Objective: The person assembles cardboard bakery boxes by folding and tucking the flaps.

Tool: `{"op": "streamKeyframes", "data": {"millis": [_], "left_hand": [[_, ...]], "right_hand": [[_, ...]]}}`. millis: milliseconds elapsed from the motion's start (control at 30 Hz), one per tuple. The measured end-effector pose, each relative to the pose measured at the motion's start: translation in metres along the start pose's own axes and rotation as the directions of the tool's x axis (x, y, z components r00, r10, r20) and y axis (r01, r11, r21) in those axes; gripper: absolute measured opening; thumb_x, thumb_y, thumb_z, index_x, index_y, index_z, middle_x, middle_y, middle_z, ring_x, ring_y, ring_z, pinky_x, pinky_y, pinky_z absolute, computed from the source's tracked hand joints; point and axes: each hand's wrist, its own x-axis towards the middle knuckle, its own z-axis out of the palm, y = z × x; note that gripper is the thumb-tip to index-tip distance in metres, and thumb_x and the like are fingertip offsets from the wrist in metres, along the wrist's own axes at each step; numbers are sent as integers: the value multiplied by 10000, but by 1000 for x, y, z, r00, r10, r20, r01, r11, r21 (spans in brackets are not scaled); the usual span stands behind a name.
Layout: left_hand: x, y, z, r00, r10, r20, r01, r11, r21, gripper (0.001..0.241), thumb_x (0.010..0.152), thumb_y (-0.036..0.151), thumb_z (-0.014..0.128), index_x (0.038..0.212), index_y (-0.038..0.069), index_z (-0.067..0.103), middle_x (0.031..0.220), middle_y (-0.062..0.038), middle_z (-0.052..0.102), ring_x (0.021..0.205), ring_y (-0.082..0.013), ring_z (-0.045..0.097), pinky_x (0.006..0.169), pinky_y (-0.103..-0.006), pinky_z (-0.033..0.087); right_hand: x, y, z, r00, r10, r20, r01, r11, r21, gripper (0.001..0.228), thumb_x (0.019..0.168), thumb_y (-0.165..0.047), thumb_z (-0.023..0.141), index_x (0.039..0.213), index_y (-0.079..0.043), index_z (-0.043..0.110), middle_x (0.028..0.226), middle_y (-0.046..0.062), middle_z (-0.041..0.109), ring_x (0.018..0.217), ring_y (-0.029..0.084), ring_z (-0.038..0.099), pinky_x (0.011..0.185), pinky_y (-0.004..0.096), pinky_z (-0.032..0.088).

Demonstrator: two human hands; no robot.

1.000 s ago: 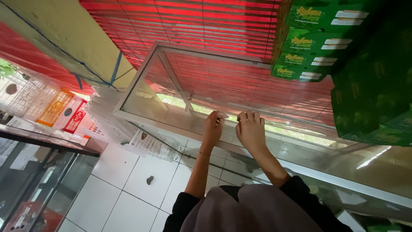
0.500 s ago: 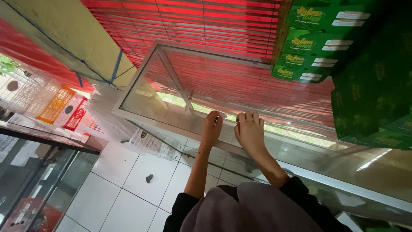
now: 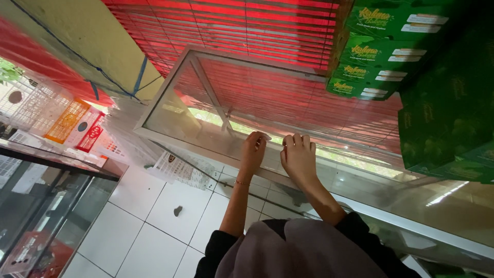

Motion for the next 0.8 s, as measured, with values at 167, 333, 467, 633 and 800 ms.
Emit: {"op": "streamKeyframes", "data": {"millis": [167, 333, 467, 633, 800], "left_hand": [[0, 3, -1, 1000, -25, -7, 25, 1000, -2, 137, 980, 25, 578, 1004, 26, 713, 970, -73, 691, 788, -169, 647, 682, -303, 530], [-1, 0, 0, 999, -25, -24, 25, 1000, -4, 142, 980, 25, 571, 1003, 18, 711, 977, -74, 692, 792, -166, 659, 685, -295, 538], [0, 1, -1, 998, -63, -5, 63, 998, -8, 143, 991, 33, 565, 1012, 13, 704, 977, -73, 692, 772, -159, 640, 671, -280, 532], [-1, 12, -4, 999, -44, -18, 43, 999, -32, 144, 997, 21, 564, 1008, 2, 707, 970, -77, 691, 769, -166, 619, 669, -288, 508], [-1, 0, 0, 998, -58, -13, 58, 998, -40, 136, 991, 21, 570, 1010, 19, 705, 963, -65, 677, 796, -157, 611, 674, -298, 509]], "right_hand": [[0, 0, 1, 1000, 0, -15, 0, 1000, 5, 205, 868, -163, 672, 1045, -88, 602, 1033, 107, 562, 1043, 312, 490, 876, 492, 375], [-1, -1, 0, 999, 13, -31, -12, 1000, 10, 190, 879, -164, 661, 1048, -100, 602, 1051, 97, 566, 1075, 306, 492, 898, 489, 379], [1, -1, 0, 997, 31, 76, -33, 999, 28, 202, 894, -153, 645, 1074, -75, 596, 1045, 118, 559, 1042, 307, 489, 881, 493, 377], [0, 0, 2, 1000, 7, 25, -8, 1000, 16, 205, 884, -143, 646, 1070, -70, 596, 1061, 118, 564, 1049, 317, 489, 889, 497, 379], [-1, 0, 1, 1000, -3, 14, 3, 1000, -3, 228, 877, -139, 660, 1084, -67, 596, 1060, 127, 563, 1033, 323, 493, 870, 501, 382]]}}
